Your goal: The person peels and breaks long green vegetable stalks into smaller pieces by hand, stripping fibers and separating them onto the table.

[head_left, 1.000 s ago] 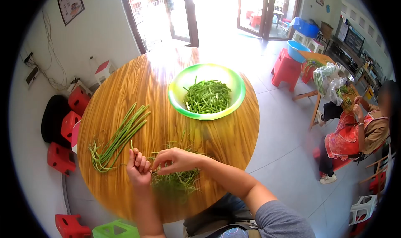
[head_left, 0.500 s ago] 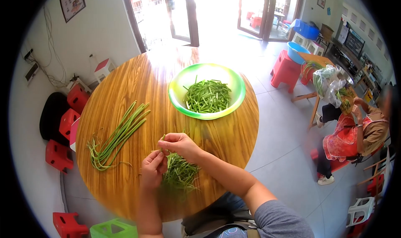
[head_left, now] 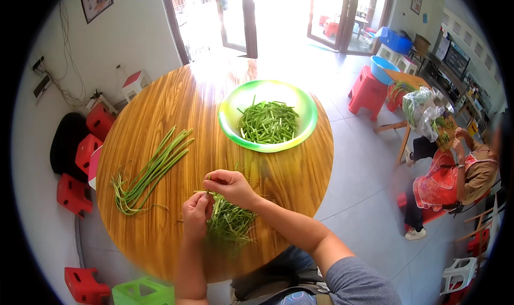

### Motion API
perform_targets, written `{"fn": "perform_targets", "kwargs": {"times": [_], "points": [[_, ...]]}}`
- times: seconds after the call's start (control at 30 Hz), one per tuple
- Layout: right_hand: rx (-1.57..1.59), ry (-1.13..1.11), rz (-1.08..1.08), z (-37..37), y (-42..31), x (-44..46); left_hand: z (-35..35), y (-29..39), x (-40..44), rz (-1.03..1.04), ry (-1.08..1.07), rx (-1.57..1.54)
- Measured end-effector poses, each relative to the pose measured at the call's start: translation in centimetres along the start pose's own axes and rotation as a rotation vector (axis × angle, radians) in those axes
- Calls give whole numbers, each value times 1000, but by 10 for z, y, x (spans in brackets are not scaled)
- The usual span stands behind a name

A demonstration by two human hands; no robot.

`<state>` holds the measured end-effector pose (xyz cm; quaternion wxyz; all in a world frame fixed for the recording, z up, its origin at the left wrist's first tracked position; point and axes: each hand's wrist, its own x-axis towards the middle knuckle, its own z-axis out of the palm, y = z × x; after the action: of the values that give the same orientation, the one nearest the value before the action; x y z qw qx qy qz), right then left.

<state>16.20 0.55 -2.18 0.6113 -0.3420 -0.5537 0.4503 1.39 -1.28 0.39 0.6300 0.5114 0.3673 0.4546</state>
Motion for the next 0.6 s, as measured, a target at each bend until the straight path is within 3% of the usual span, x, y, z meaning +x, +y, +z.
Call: {"fn": "perform_targets", "kwargs": {"times": [0.07,0.2,0.6], "points": [[-451,24,-349,2,2,-1,1,2,0,3,45,60],[-636,-14,-641,7,1,-5,-3,-5,2,-31,117,37],[-647,-2,-627,0,-12,2,-17,-4,4,-119,0,-446]]}}
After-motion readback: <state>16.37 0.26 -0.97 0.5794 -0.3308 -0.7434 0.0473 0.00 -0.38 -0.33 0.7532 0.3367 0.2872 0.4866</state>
